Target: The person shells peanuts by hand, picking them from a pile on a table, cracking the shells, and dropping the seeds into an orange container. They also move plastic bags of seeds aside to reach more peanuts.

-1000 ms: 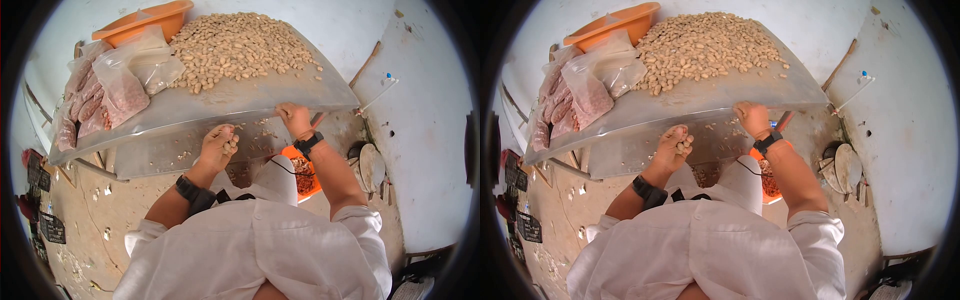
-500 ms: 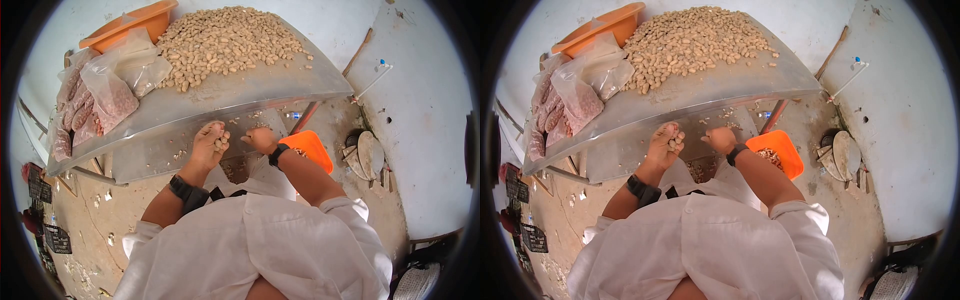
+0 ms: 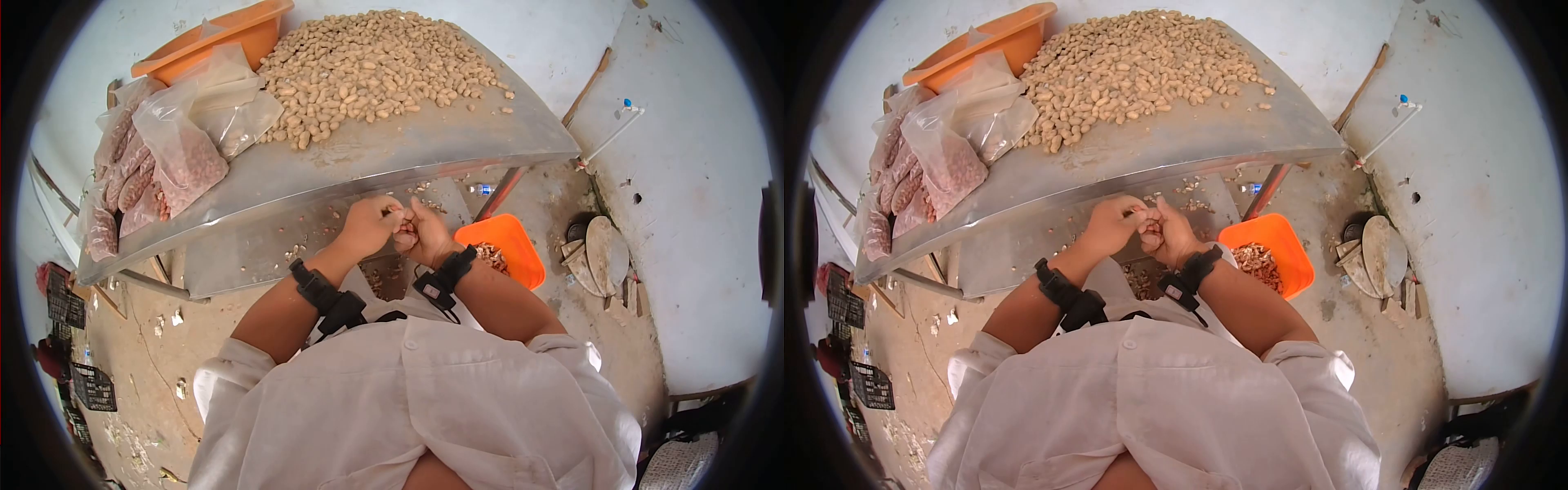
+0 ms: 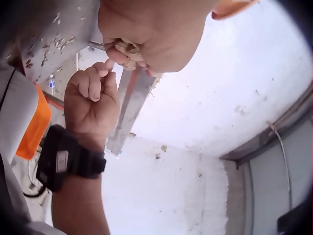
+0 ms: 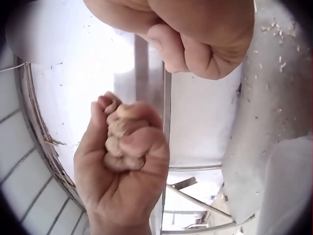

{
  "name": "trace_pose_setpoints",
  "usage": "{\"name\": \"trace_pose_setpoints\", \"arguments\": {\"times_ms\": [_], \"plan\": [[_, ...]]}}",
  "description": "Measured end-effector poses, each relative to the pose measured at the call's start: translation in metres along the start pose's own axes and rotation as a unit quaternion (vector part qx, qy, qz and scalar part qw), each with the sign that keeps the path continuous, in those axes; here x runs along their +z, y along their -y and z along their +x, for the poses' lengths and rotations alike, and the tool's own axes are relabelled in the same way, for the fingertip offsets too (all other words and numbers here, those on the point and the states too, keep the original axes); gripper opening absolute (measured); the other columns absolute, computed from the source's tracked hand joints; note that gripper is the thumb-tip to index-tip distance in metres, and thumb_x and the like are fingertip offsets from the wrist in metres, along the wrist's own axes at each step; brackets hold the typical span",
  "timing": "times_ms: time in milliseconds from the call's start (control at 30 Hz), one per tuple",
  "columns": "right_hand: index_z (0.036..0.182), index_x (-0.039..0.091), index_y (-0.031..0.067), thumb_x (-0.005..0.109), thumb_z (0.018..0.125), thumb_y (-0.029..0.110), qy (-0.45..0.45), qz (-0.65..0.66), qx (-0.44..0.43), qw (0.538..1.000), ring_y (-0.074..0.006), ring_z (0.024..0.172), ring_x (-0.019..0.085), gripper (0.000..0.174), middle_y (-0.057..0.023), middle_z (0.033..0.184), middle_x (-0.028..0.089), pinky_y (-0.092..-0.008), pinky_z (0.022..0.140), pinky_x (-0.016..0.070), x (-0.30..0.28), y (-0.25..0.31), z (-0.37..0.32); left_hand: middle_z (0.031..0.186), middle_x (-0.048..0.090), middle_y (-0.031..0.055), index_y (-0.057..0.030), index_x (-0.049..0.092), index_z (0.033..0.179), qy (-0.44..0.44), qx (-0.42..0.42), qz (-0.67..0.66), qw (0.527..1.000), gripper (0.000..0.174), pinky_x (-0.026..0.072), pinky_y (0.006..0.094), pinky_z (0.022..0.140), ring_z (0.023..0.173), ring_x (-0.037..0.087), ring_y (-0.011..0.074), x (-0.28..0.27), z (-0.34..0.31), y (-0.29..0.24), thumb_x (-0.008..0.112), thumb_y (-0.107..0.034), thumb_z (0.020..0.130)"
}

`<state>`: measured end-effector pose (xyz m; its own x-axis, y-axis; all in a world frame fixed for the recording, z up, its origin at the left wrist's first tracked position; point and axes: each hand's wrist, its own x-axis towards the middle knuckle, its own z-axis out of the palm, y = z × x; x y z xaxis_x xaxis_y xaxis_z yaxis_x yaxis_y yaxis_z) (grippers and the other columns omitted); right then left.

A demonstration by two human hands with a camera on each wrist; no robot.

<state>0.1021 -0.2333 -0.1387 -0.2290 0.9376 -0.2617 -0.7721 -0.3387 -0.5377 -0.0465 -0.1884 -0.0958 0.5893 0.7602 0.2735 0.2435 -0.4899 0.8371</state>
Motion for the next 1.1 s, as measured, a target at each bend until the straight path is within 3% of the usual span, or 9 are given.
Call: {"name": "trace_pose_setpoints", "arguments": {"times_ms": [100,200,300,367,500,767,867,933,1100], "plan": [[0.086,0.058,0.0084,0.033,0.095,0.049,0.04,0.059,0.0,0.997,-0.0086,0.046,0.034,0.048,0.0011,0.065,0.049,-0.0204,0.043,0.0275,0.001,-0.005,0.001,0.072,0.06,0.0117,-0.0066,0.066,0.086,0.029,0.12,0.232,0.965,0.016,0.0455,0.0357,0.061,0.064,0.056,0.0248,0.005,0.01,0.003,0.066,-0.018,0.074],[0.083,0.057,0.0094,0.034,0.095,0.047,0.018,0.076,-0.021,0.997,-0.0092,0.047,0.033,0.046,0.0012,0.065,0.048,-0.0213,0.043,0.0278,0.012,-0.006,-0.003,0.073,0.061,0.0135,-0.0109,0.067,0.093,0.046,0.158,0.237,0.957,0.023,0.0455,0.0366,0.063,0.065,0.056,0.0294,0.003,0.013,-0.003,0.066,-0.019,0.072],[0.082,0.056,0.0084,0.037,0.096,0.042,0.071,0.081,-0.041,0.993,-0.0092,0.049,0.033,0.041,0.0007,0.067,0.048,-0.0208,0.044,0.0281,-0.004,-0.006,0.005,0.069,0.061,0.0078,-0.0085,0.068,0.097,0.044,0.119,0.126,0.984,0.022,0.045,0.0315,0.058,0.063,0.056,0.0216,-0.003,0.017,-0.008,0.064,-0.019,0.077],[0.084,0.056,0.0073,0.039,0.096,0.036,0.048,0.082,-0.059,0.994,-0.0092,0.049,0.034,0.036,0.0003,0.067,0.047,-0.0205,0.045,0.0284,-0.009,-0.005,0.007,0.067,0.057,0.0026,-0.0062,0.066,0.104,0.05,-0.043,-0.064,0.996,0.025,0.0431,0.0273,0.054,0.062,0.053,0.0149,-0.004,0.014,-0.013,0.061,-0.018,0.083],[0.088,0.054,0.0056,0.043,0.096,0.023,0.075,0.042,-0.061,0.994,-0.0084,0.048,0.032,0.022,0.0003,0.065,0.046,-0.0212,0.044,0.028,0.0,0.004,-0.003,0.071,0.053,-0.0026,-0.001,0.058,0.117,0.034,-0.209,-0.281,0.936,0.03,0.0388,0.0199,0.049,0.063,0.048,0.0052,-0.003,0.006,-0.01,0.054,-0.017,0.092],[0.089,0.054,0.0065,0.048,0.093,0.018,0.007,-0.124,-0.089,0.988,-0.0059,0.046,0.032,0.013,0.0033,0.061,0.041,-0.0198,0.041,0.026,0.014,0.016,-0.036,0.075,0.052,-0.0005,-0.0067,0.048,0.129,0.073,-0.204,-0.346,0.913,0.037,0.0395,0.0214,0.049,0.067,0.052,0.0102,0.005,-0.015,-0.013,0.05,-0.019,0.094],[0.087,0.054,0.0089,0.049,0.093,0.018,-0.034,-0.126,-0.167,0.977,-0.0057,0.046,0.033,0.012,0.0049,0.059,0.04,-0.02,0.041,0.0264,-0.043,0.038,-0.042,0.076,0.052,0.0013,-0.0051,0.049,0.126,0.073,-0.228,-0.482,0.843,0.036,0.0417,0.0229,0.05,0.071,0.054,0.0139,0.0,-0.016,-0.005,0.05,-0.021,0.094],[0.083,0.053,0.0112,0.05,0.091,0.018,-0.23,-0.188,-0.263,0.918,-0.0058,0.045,0.033,0.011,0.0055,0.059,0.04,-0.0215,0.04,0.0268,-0.078,0.061,-0.062,0.077,0.053,0.0031,-0.0029,0.051,0.121,0.064,-0.248,-0.571,0.78,0.033,0.0438,0.0236,0.052,0.073,0.056,0.0164,-0.004,-0.017,0.006,0.051,-0.022,0.094],[0.069,0.04,0.0093,0.046,0.091,0.011,-0.432,0.175,-0.325,0.823,-0.0129,0.049,0.038,0.023,-0.0013,0.058,0.036,-0.0239,0.044,0.0358,-0.199,0.099,-0.085,0.079,0.056,0.0082,0.0042,0.058,0.101,-0.016,-0.271,-0.727,0.631,0.025,0.0495,0.0235,0.056,0.079,0.059,0.0215,-0.004,-0.023,0.024,0.052,-0.018,0.092]]}}
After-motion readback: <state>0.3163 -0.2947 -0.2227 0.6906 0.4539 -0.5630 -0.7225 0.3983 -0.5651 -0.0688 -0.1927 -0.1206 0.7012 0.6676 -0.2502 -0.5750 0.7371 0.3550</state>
